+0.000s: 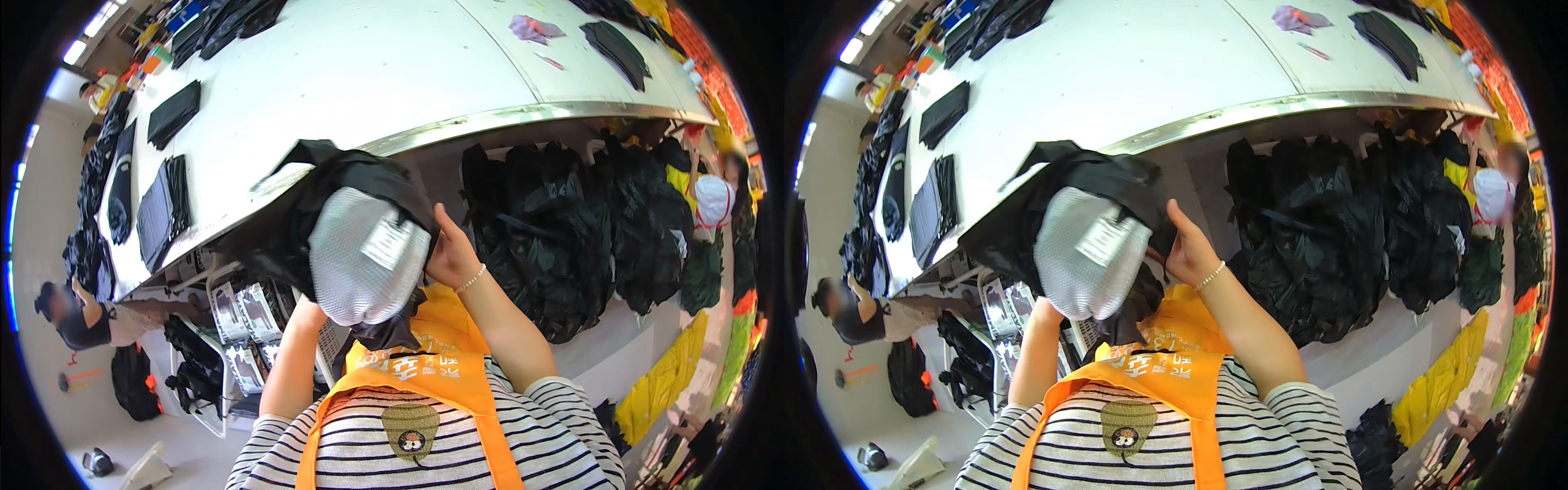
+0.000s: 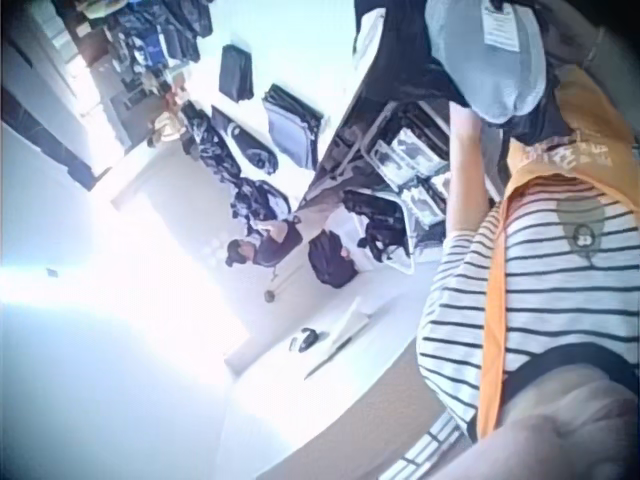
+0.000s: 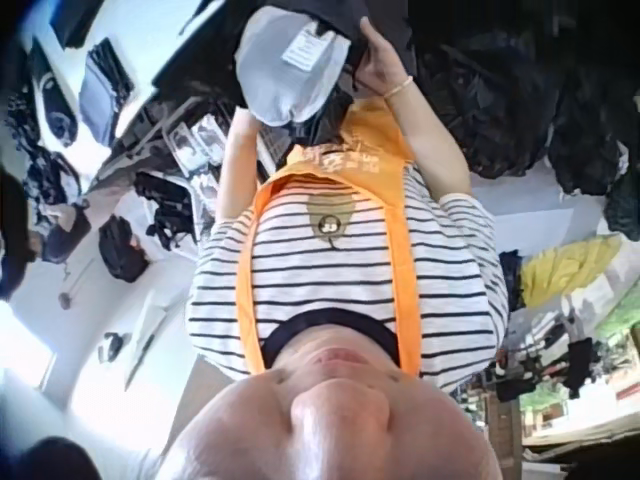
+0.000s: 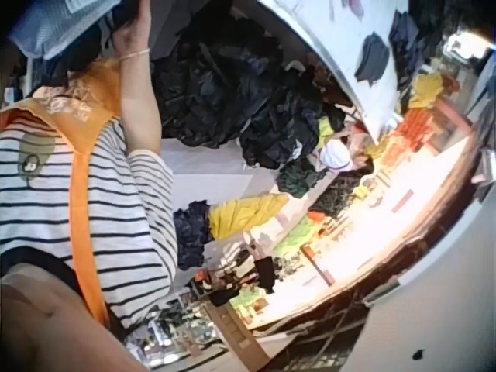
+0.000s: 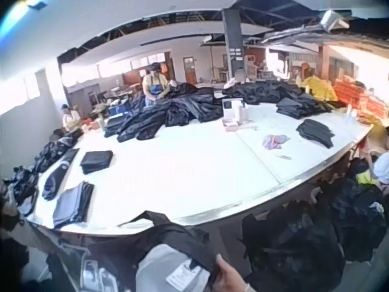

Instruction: The person folds a black jacket on a white table, aligning the sleeves and smoothing the fabric. They then place the folded jacket into a black plastic bag and seal it with a twist tie.

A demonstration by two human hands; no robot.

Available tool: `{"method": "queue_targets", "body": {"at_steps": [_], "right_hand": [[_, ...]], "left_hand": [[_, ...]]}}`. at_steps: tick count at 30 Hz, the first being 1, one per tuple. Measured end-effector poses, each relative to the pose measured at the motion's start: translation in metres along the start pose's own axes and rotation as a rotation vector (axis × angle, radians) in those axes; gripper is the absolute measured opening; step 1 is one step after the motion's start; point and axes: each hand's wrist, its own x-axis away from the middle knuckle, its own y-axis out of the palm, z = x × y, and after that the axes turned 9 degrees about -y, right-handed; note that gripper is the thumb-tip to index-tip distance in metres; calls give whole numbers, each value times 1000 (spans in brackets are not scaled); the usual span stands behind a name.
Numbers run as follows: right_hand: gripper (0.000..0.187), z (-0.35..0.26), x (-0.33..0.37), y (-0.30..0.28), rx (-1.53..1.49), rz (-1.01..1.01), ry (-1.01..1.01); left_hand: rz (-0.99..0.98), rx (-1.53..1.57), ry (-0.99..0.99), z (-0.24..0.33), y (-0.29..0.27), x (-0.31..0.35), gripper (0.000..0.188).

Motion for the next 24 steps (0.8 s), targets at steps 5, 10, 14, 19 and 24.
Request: {"method": "queue_targets", "body": {"at_steps": [5,10,14,19,24], "right_hand": [[29,-29,-14,53,143,-19,-444],[25,1,24,166,660,-238,-976],[38,123,58,233,1404,-1083,-828],[48,103,85,205,1306,-1596,-229],[88,7,46,215,1687,-711,-1173]], "left_hand": [[308,-142,-125,21,-28,13,37],[522,749,44,21,-61,-31,47],[377,348,145,-50,-79,-93,37],[157,237,253,-3,-59,-56,38],[127,160,301,1,-67,-36,41]]}}
